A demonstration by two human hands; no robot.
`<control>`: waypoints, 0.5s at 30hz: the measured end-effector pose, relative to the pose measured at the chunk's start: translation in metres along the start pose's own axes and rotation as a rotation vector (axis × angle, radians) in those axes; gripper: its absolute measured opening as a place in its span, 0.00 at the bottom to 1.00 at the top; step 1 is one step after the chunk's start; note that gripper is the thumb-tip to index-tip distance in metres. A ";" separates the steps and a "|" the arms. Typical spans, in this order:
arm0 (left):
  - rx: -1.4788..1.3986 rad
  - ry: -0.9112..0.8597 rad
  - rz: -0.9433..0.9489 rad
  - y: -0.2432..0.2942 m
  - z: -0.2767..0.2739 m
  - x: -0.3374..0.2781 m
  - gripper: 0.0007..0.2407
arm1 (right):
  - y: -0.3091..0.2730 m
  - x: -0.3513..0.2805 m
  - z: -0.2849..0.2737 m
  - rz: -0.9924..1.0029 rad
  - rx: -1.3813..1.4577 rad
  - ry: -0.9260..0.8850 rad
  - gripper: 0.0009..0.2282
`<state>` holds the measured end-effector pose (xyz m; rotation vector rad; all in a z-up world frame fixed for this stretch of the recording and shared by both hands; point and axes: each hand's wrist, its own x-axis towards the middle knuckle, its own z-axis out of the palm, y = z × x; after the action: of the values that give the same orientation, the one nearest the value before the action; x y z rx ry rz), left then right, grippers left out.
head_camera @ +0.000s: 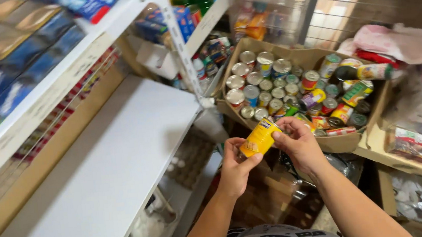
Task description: The recorder is taking canned goods out of a cardboard box on the floor and organizing them onto metal shelves in a grocery store aisle.
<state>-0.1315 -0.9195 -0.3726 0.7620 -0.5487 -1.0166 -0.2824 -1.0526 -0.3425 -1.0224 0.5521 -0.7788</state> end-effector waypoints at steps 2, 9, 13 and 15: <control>0.028 -0.001 0.023 0.025 -0.002 -0.020 0.19 | 0.004 -0.002 0.013 0.012 0.026 -0.079 0.11; -0.591 -0.177 -0.383 0.084 -0.050 -0.091 0.24 | 0.005 -0.016 0.101 0.085 0.279 -0.518 0.09; -0.611 -0.074 -0.243 0.115 -0.063 -0.128 0.23 | 0.019 -0.018 0.157 0.118 0.275 -0.614 0.09; -0.613 -0.011 -0.176 0.129 -0.068 -0.156 0.23 | 0.034 -0.029 0.180 0.137 0.232 -0.618 0.10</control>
<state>-0.0802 -0.7181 -0.3239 0.2592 -0.1566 -1.2674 -0.1589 -0.9227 -0.2942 -0.9360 -0.0022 -0.3610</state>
